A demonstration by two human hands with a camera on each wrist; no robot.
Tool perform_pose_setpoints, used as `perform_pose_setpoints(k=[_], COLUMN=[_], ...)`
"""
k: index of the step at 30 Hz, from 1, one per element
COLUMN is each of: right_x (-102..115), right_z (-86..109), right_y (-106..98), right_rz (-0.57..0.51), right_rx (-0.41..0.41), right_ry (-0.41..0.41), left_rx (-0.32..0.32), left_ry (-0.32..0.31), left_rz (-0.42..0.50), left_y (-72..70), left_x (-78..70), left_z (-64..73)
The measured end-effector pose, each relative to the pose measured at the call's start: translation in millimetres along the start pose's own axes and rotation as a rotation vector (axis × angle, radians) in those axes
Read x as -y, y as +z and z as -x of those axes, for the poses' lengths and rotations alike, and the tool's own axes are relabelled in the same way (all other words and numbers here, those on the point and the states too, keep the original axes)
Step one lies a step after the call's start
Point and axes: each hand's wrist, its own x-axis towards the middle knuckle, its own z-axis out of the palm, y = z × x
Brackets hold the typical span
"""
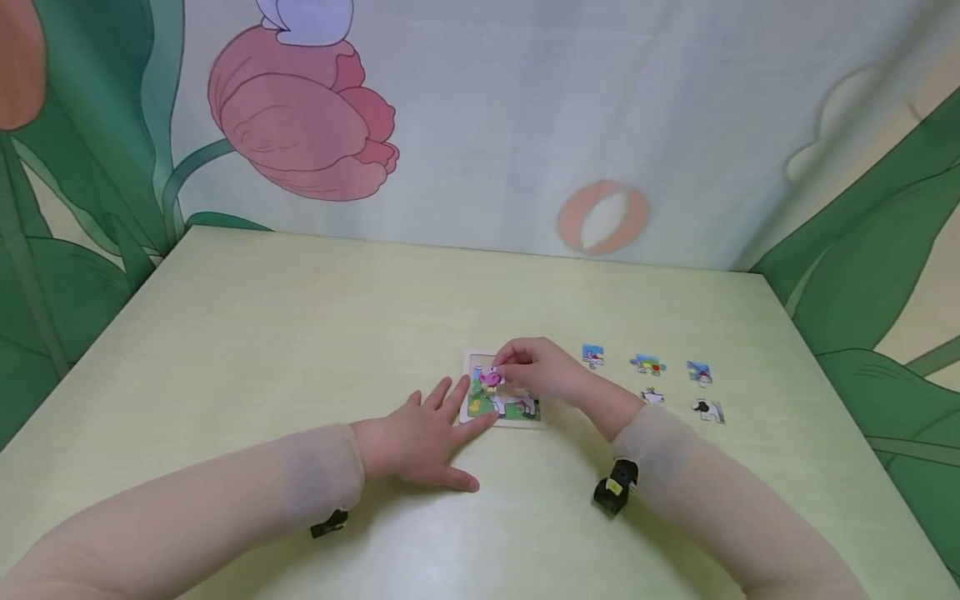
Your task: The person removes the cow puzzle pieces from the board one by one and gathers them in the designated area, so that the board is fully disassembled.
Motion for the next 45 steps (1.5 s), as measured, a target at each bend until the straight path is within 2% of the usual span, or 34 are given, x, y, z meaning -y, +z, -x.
perform_pose_setpoints(k=[8,22,30,36,41,45], right_x=[-13.9,-48.3,-62.2,-67.3,-69.9,-70.9], right_z=[14.2,51.4,62.6,66.7,68.2,68.3], right_y=[-17.9,-59.4,-70.4,-74.3,-76.1,-79.0], right_rz=[0.0,0.03,0.157,0.277,0.326,0.357], right_rx=[-0.04,-0.108,-0.123,-0.142,-0.157,-0.161], right_ry=[0.057,0.143,0.145,0.147,0.182,0.167], left_rx=[0.012,-0.004,-0.033,-0.067,-0.06,-0.049], left_ry=[-0.012,-0.009,-0.004,0.048,0.073,0.074], left_rz=[0.017,0.041,0.047,0.013,-0.02,-0.031], left_y=[1.6,4.1,4.0,4.9,4.7,3.1], left_x=[-1.9,-0.5,1.0,1.3,1.1,0.2], left_z=[-3.3,-2.3,0.2,0.1,-2.4,-3.1])
